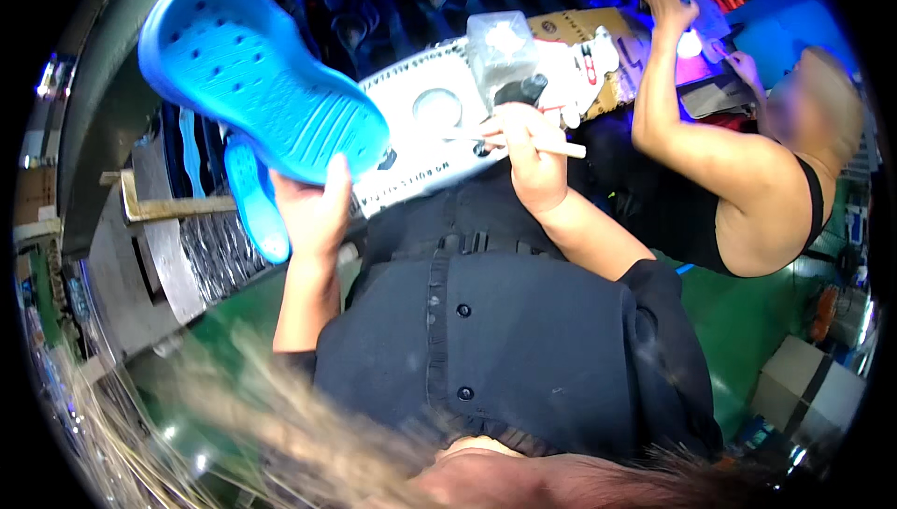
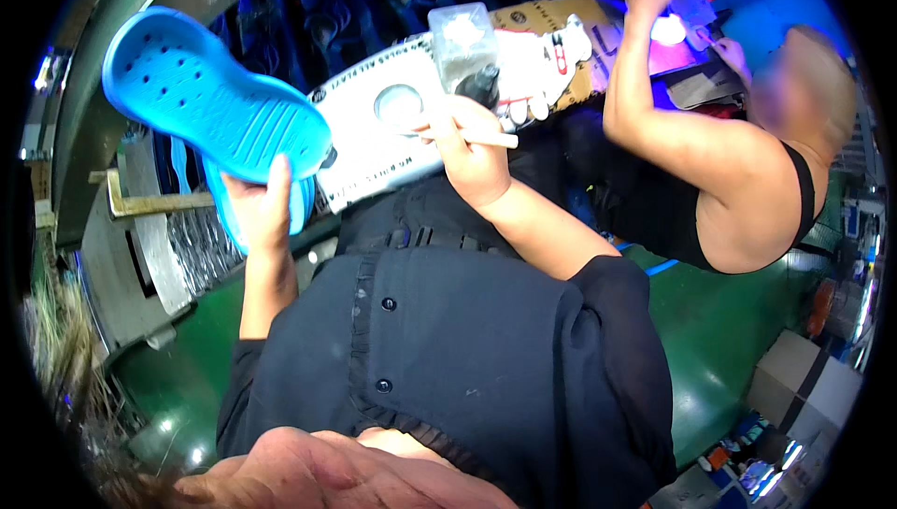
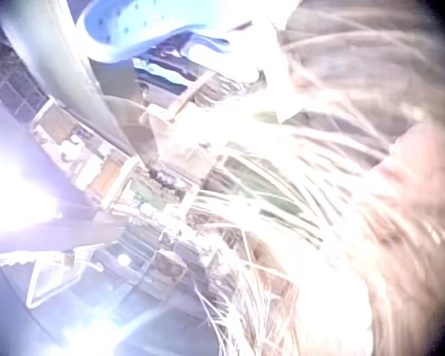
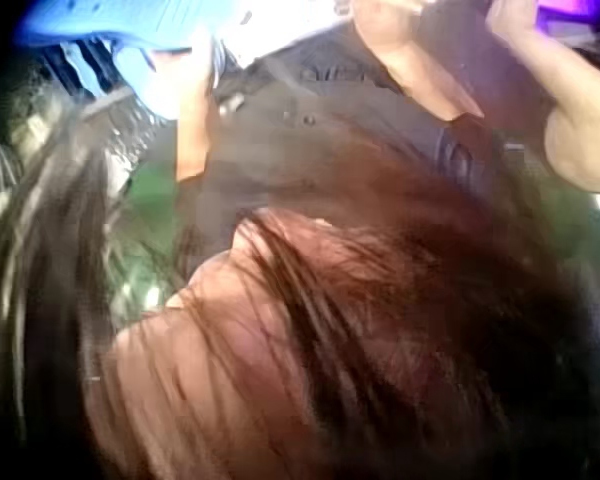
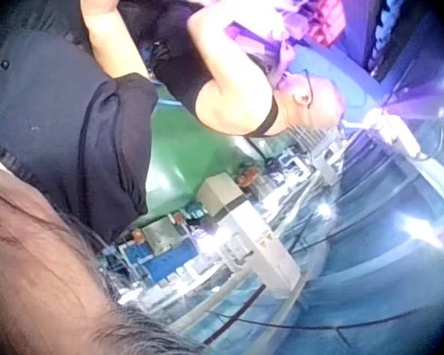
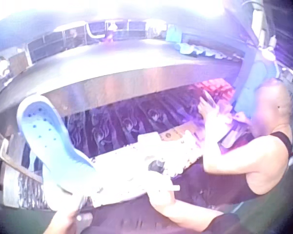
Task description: The person takes shoe soles from a stack, applies liquid to each sole using a brush, and places them onto an overhead shelf.
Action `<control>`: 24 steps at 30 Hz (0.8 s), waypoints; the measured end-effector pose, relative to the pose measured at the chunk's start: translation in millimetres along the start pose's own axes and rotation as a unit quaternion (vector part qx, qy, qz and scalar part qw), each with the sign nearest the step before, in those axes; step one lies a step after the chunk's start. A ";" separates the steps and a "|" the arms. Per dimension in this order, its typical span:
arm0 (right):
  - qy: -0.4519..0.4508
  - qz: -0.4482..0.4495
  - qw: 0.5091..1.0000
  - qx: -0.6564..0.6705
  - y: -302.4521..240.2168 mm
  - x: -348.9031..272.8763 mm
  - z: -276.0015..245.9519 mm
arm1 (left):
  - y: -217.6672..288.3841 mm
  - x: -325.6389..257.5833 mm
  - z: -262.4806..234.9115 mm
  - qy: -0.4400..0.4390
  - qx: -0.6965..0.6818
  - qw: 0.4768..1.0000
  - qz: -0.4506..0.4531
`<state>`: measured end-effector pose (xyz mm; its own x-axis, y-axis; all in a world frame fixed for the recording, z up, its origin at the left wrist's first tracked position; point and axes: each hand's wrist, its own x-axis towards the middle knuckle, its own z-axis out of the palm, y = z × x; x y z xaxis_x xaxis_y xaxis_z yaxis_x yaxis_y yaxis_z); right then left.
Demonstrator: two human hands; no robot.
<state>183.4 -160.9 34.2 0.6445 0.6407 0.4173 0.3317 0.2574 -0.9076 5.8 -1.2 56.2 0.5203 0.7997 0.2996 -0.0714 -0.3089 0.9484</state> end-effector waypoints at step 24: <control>0.047 0.148 0.984 0.093 26.3 -23.0 -38.7 | 79.6 117.9 120.9 -0.263 -0.328 0.895 -0.147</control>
<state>204.0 -196.9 2.5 0.7582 0.6392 0.1284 -0.0054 0.2030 -0.9792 164.3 6.2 154.5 0.9149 0.3909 0.1007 -0.2606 0.3816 0.8868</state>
